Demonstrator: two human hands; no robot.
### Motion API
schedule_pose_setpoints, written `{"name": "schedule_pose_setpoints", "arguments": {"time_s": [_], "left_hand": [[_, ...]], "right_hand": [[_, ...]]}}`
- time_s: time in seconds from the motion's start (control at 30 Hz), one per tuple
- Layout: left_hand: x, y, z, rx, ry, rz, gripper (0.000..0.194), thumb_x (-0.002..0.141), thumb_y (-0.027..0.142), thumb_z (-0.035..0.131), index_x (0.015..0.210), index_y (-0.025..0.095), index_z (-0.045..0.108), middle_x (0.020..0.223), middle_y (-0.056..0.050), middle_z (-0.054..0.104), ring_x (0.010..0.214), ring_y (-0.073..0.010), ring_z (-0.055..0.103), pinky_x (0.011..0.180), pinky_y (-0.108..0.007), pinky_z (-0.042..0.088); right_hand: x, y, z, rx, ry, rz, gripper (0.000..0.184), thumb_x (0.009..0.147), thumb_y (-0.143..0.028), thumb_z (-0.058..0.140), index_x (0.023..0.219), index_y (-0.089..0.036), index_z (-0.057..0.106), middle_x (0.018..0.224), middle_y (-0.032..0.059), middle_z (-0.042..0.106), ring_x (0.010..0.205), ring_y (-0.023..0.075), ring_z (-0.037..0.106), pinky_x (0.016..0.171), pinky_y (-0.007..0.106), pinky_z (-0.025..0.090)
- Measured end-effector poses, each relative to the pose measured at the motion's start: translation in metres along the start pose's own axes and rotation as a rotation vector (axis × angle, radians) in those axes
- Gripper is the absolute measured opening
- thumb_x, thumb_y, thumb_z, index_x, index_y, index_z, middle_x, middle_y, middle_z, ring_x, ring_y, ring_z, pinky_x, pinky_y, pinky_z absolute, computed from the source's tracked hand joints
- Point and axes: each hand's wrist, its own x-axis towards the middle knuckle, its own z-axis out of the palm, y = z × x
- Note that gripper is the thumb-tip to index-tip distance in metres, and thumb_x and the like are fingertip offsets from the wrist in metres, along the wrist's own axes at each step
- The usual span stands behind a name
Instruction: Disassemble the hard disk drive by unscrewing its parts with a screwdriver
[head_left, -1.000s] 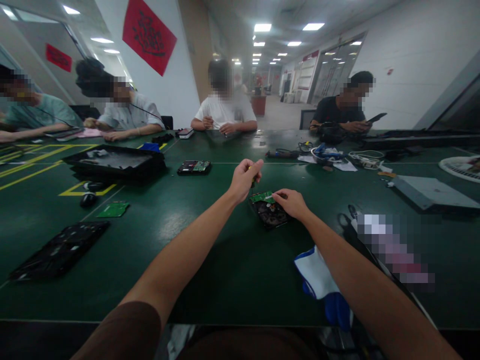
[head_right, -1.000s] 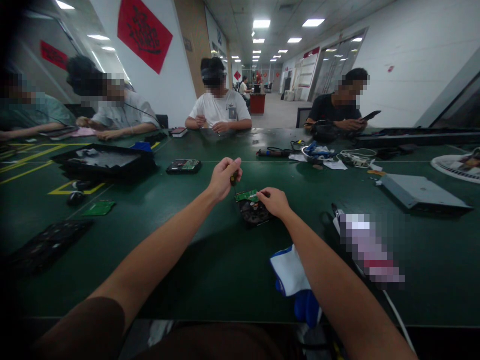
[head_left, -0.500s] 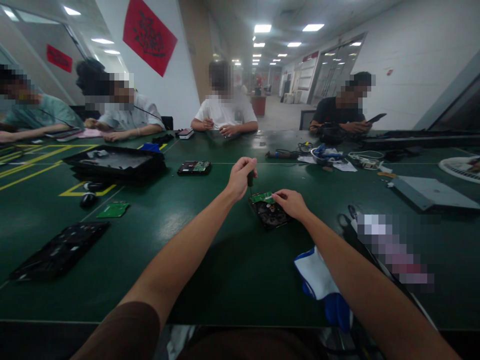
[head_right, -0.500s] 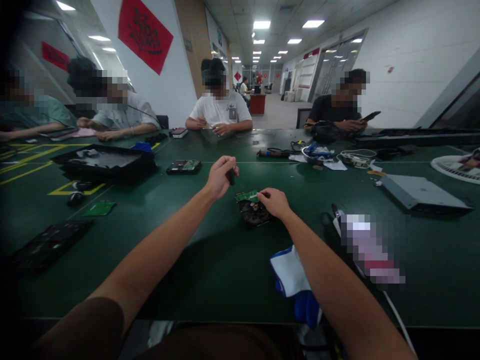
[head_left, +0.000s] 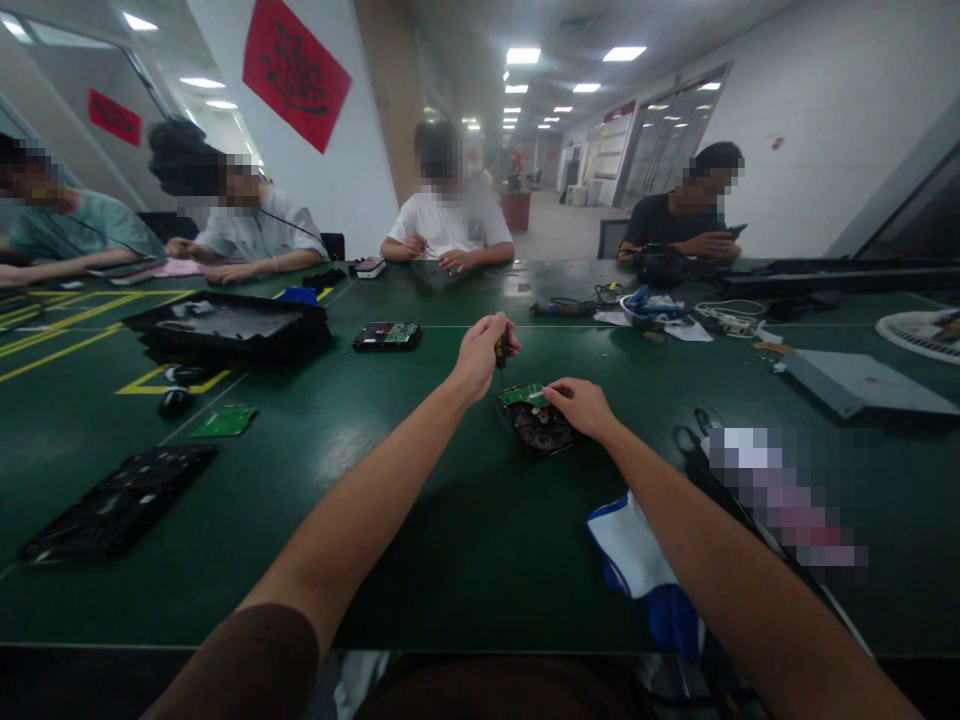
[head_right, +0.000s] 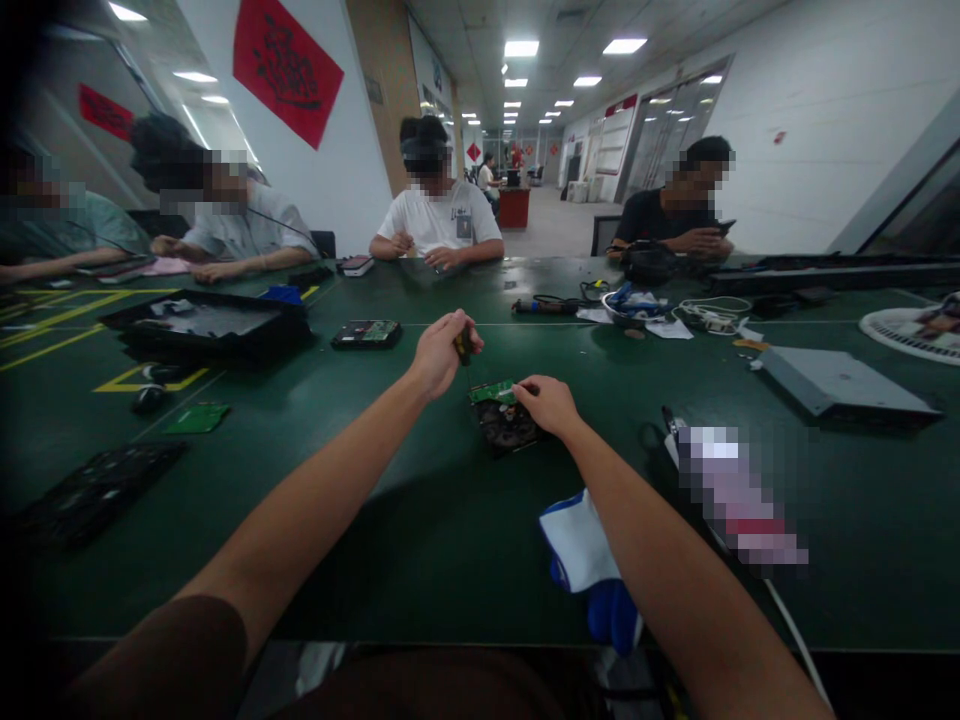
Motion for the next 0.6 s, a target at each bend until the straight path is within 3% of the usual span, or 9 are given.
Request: {"name": "schedule_pose_setpoints", "arguments": {"time_s": [0.13,0.33,0.6], "left_hand": [[-0.004,0.003,0.005,-0.069,-0.01,-0.046,0.038,0.091,0.054,0.06,0.076,0.019,0.055,0.06,0.003,0.051,0.052,-0.009,0.051,0.052,-0.022,0.042],[-0.012,0.003,0.009,0.012,-0.056,-0.049,0.057,0.086,0.073,0.051,0.066,0.021,0.047,0.051,0.005,0.04,0.042,-0.0069,0.037,0.042,-0.023,0.028],[-0.015,0.001,0.01,0.09,-0.011,0.015,0.05,0.084,0.068,0.06,0.072,0.022,0.044,0.062,0.004,0.052,0.044,-0.0059,0.043,0.042,-0.022,0.028]], "right_hand": [[0.0,0.001,0.001,-0.002,0.003,-0.012,0.032,0.093,-0.048,0.057,0.1,-0.024,0.078,0.105,0.0046,0.076,0.094,0.0216,0.068,0.081,0.03,0.048],[0.0,0.001,0.001,-0.003,0.008,-0.022,0.031,0.093,-0.046,0.057,0.1,-0.023,0.078,0.106,0.0048,0.076,0.094,0.0214,0.068,0.082,0.03,0.048],[0.001,0.002,0.001,-0.007,0.009,-0.023,0.032,0.093,-0.047,0.057,0.099,-0.023,0.077,0.105,0.0046,0.076,0.093,0.0217,0.068,0.08,0.03,0.048]]}}
